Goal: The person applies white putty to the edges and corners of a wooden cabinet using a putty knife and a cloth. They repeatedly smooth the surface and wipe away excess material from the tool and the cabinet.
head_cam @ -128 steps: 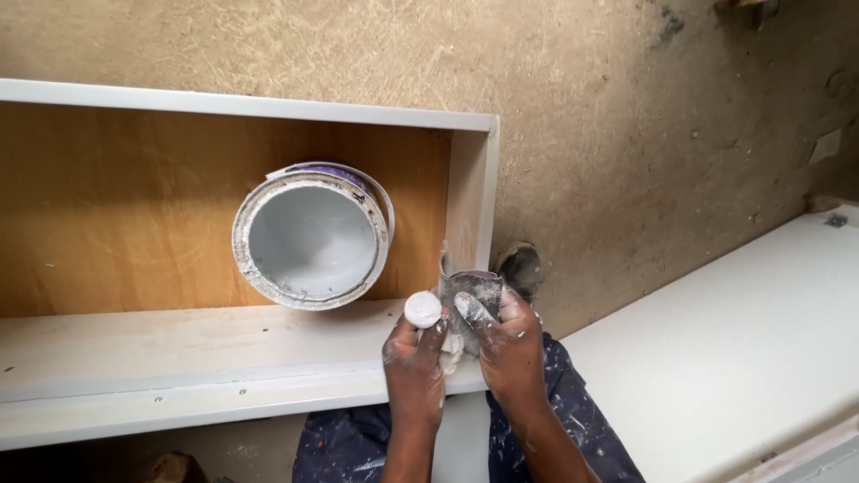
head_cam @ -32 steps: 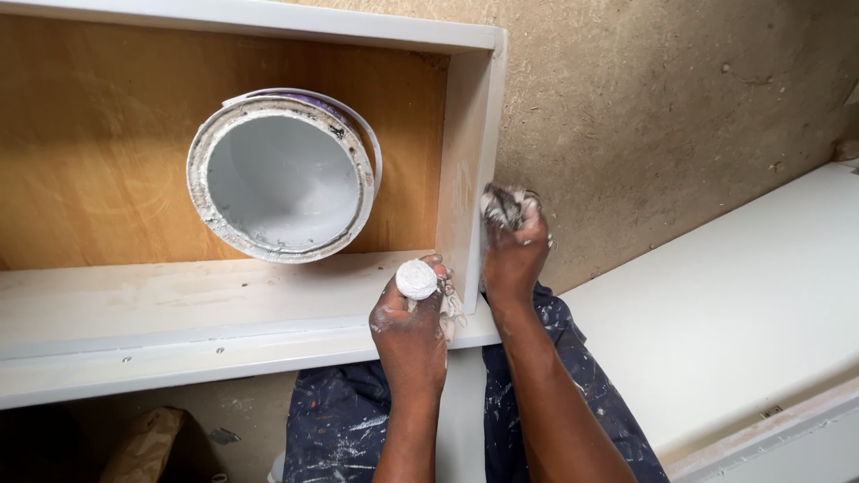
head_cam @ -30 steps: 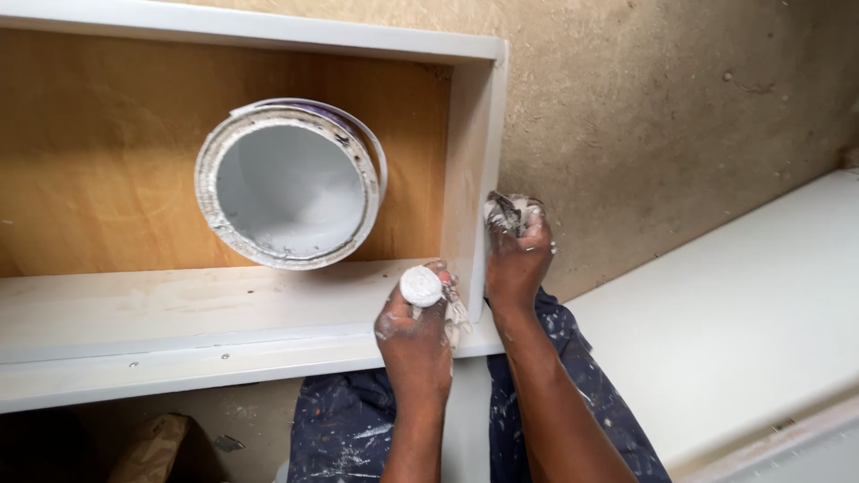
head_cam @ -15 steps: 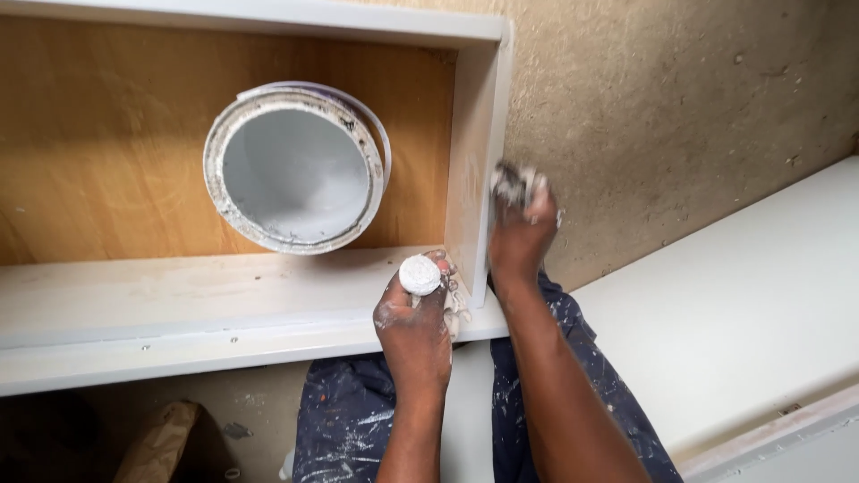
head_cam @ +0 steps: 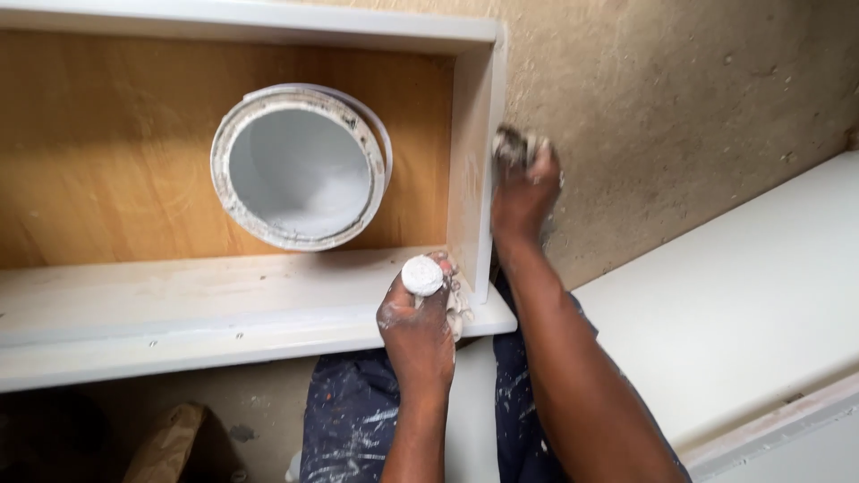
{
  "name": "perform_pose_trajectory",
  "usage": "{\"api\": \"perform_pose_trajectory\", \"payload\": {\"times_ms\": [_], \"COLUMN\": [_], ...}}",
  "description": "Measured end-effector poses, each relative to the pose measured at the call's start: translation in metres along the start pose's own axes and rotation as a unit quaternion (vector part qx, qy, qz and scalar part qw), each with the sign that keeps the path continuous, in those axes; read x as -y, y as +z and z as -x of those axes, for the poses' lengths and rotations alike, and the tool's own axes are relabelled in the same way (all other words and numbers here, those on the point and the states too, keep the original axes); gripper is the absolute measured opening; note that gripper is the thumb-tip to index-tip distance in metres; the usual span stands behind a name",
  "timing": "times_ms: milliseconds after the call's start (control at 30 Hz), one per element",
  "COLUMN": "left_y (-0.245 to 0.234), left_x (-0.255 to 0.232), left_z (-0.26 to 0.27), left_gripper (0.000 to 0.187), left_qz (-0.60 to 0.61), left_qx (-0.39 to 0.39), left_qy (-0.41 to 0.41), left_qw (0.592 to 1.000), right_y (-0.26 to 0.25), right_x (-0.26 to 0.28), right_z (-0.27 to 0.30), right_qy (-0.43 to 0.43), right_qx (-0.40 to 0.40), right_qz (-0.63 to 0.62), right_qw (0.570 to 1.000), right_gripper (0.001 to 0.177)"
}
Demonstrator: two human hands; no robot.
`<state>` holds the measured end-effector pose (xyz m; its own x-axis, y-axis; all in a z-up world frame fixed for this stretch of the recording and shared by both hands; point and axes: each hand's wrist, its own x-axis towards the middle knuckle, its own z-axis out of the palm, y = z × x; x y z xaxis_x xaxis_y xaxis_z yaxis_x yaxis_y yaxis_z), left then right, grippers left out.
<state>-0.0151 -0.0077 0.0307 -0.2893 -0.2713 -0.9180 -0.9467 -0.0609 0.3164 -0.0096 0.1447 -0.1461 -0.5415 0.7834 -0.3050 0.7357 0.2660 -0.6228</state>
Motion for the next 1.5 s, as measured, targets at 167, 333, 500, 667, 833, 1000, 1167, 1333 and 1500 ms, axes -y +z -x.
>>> {"api": "perform_pose_trajectory", "payload": {"times_ms": [167,333,500,667,833,1000,1167,1333,1500], "left_y": [-0.003,-0.004,-0.002,-0.004,-0.005,0.000,-0.006,-0.004,-0.003], "left_x": [-0.003,0.010,-0.001,0.007,-0.002,0.005,0.013,0.007,0.012], "left_z": [-0.001,0.000,-0.001,0.003,0.002,0.001,-0.005,-0.007,-0.013], "left_gripper": [0.023,0.023,0.020,0.019,0.017,0.020,0.023,0.022,0.022], "left_qz": [-0.003,0.019,0.002,-0.005,0.006,0.017,-0.066,-0.045,-0.076], "left_qx": [-0.008,-0.003,-0.005,-0.003,-0.009,0.004,0.036,0.037,0.042], "left_qy": [0.009,-0.002,0.025,0.004,0.015,0.002,0.023,0.010,0.004], "left_qw": [1.000,1.000,1.000,1.000,1.000,1.000,0.997,0.998,0.996], "right_y": [-0.019,-0.006,-0.034,-0.002,-0.030,-0.013,0.010,0.009,0.032], "right_x": [0.011,0.017,-0.003,0.003,0.003,0.039,0.057,0.058,0.068], "right_z": [0.049,0.027,0.062,0.019,0.059,0.032,-0.048,-0.042,-0.077], "right_qy": [0.086,0.053,0.001,0.136,0.139,0.089,-0.012,0.031,0.054], "right_qx": [-0.004,0.017,0.057,0.004,0.035,-0.012,0.017,0.042,0.020], "right_qz": [-0.097,-0.064,0.059,-0.156,-0.024,-0.116,-0.024,-0.004,-0.097], "right_qw": [0.992,0.996,0.997,0.978,0.989,0.989,0.999,0.999,0.994], "right_gripper": [0.041,0.024,0.024,0.054,0.060,0.026,0.006,0.006,0.010]}}
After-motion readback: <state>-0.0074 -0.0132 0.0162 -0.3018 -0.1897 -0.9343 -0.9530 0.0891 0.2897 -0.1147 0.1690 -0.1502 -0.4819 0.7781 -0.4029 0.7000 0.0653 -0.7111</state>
